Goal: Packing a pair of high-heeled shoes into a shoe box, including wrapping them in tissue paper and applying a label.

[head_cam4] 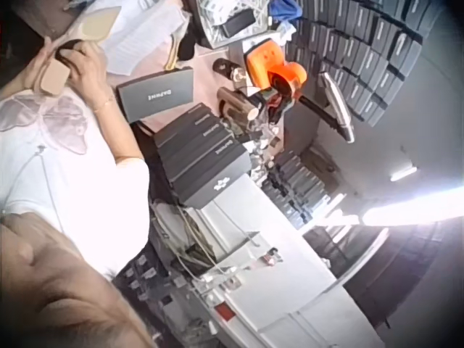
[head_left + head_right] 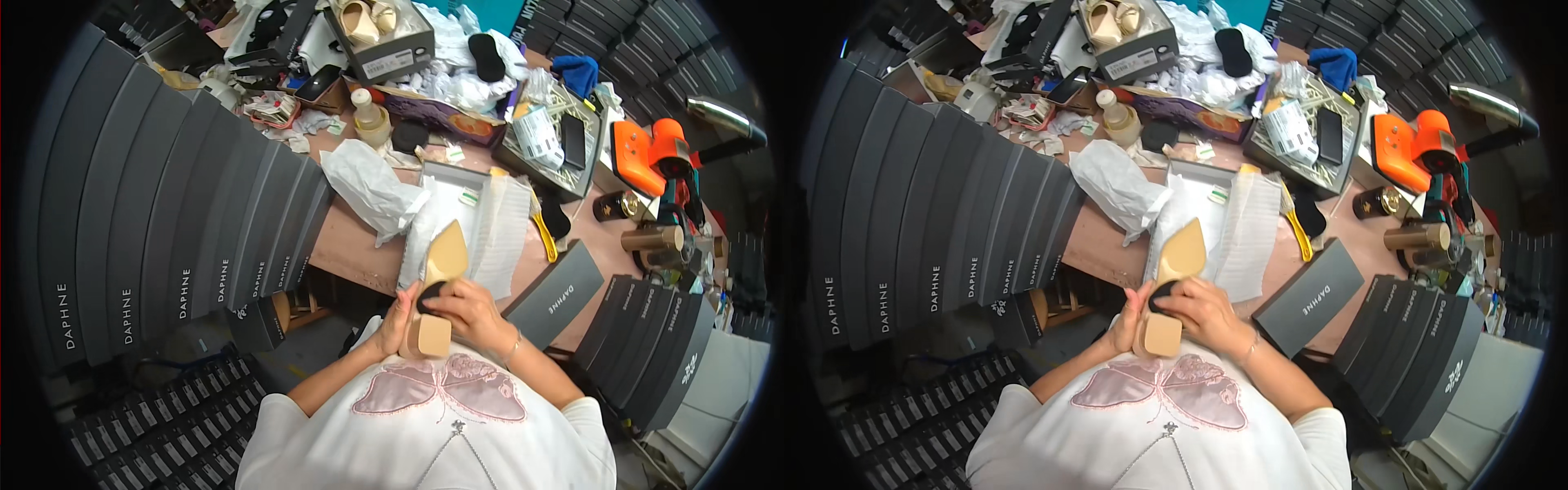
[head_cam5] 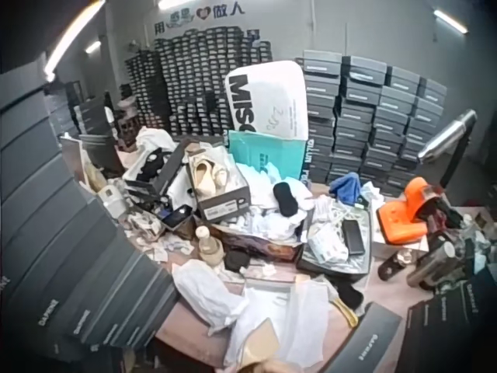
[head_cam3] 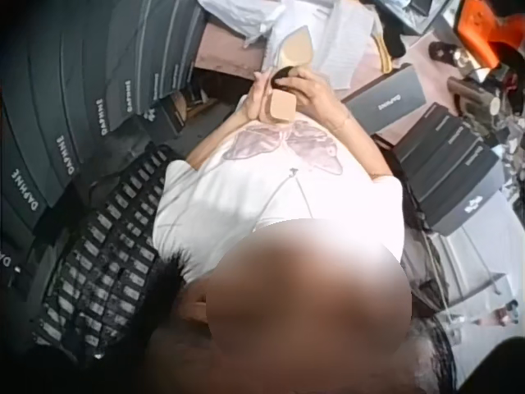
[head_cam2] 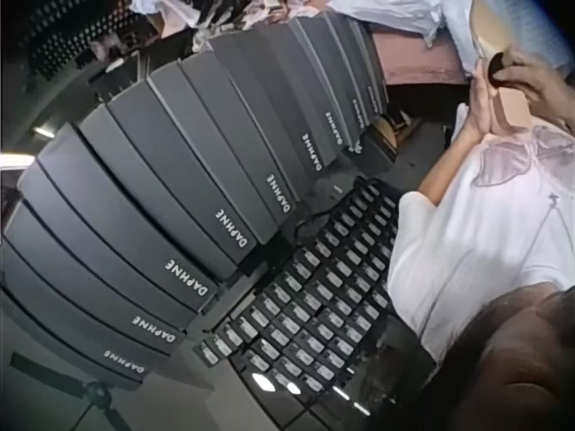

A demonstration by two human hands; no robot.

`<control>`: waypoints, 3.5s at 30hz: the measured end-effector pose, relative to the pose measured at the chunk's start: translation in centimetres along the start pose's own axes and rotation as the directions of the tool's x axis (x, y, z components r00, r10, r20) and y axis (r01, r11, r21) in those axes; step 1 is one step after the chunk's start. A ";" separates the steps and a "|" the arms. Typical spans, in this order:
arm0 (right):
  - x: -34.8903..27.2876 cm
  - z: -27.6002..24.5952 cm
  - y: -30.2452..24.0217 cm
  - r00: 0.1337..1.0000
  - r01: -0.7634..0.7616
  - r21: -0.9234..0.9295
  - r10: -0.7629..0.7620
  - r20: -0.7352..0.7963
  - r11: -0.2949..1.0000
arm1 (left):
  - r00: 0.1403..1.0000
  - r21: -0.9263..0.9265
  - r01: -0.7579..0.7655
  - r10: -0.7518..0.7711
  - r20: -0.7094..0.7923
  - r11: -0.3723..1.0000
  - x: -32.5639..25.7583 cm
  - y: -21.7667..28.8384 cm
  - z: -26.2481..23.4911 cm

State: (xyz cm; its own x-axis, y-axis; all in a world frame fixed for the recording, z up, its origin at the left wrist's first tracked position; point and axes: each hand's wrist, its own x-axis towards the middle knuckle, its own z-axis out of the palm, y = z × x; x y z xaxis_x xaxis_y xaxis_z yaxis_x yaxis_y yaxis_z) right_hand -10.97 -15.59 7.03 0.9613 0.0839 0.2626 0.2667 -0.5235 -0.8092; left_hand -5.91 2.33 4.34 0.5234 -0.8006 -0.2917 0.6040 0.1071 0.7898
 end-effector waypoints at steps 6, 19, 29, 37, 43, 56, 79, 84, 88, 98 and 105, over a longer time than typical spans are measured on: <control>0.1 -2.0 -0.1 0.984 0.120 -0.020 -0.116 0.137 0.993 | 0.995 -0.043 0.089 -0.090 -0.034 0.995 -0.6 -1.2 1.2; -4.0 -10.7 12.1 0.831 -0.478 -0.566 0.137 -0.539 0.672 | 0.999 -0.064 0.013 -0.010 0.040 0.998 0.9 -1.7 3.8; -8.5 0.5 3.7 0.782 -0.547 0.826 0.434 0.448 0.133 | 0.964 0.043 -0.204 0.209 -0.163 0.978 1.4 -3.0 3.9; -5.9 1.2 2.7 0.820 -0.499 0.865 0.352 0.452 0.050 | 0.952 0.136 -0.307 0.304 0.043 0.942 1.2 1.5 3.3; -5.2 3.0 1.9 0.831 -0.416 0.889 0.477 0.286 0.193 | 0.967 0.161 -0.241 0.222 0.125 0.957 1.1 3.1 0.4; -3.1 3.4 -3.8 0.926 -0.227 -0.312 0.105 -0.363 0.923 | 0.989 -0.137 -0.104 0.087 -0.124 0.985 5.7 1.0 -4.5; -5.2 2.4 -4.0 0.921 -0.310 -0.005 0.300 -0.247 0.951 | 0.819 -0.698 0.538 -0.096 0.566 0.472 7.9 4.3 -4.7; -5.3 2.4 -4.3 0.917 -0.304 0.008 0.295 -0.268 0.953 | 0.827 -0.675 0.528 -0.129 0.548 0.515 8.3 3.3 -4.6; -5.1 2.2 -4.8 0.915 -0.236 -0.063 0.200 -0.352 0.970 | 0.900 -0.503 0.435 -0.350 0.259 0.747 8.8 2.3 -4.6; -5.3 2.4 -4.3 0.895 -0.400 -0.017 0.387 -0.220 0.916 | 0.861 0.458 -0.276 0.430 -0.273 0.845 10.0 -1.2 -1.9; -5.7 5.2 -1.3 0.817 -0.568 -0.199 0.515 -0.260 0.799 | 0.961 0.513 -0.157 0.250 -0.116 0.844 8.3 -1.2 -0.2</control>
State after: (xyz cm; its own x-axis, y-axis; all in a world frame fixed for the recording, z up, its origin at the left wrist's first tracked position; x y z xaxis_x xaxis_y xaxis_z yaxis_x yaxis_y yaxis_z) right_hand -16.47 -10.95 3.81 0.9044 -0.4215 -0.0662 -0.3463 -0.6345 -0.6910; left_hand -2.18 -4.31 0.91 0.7239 -0.6743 -0.1461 0.1191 -0.0865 0.9891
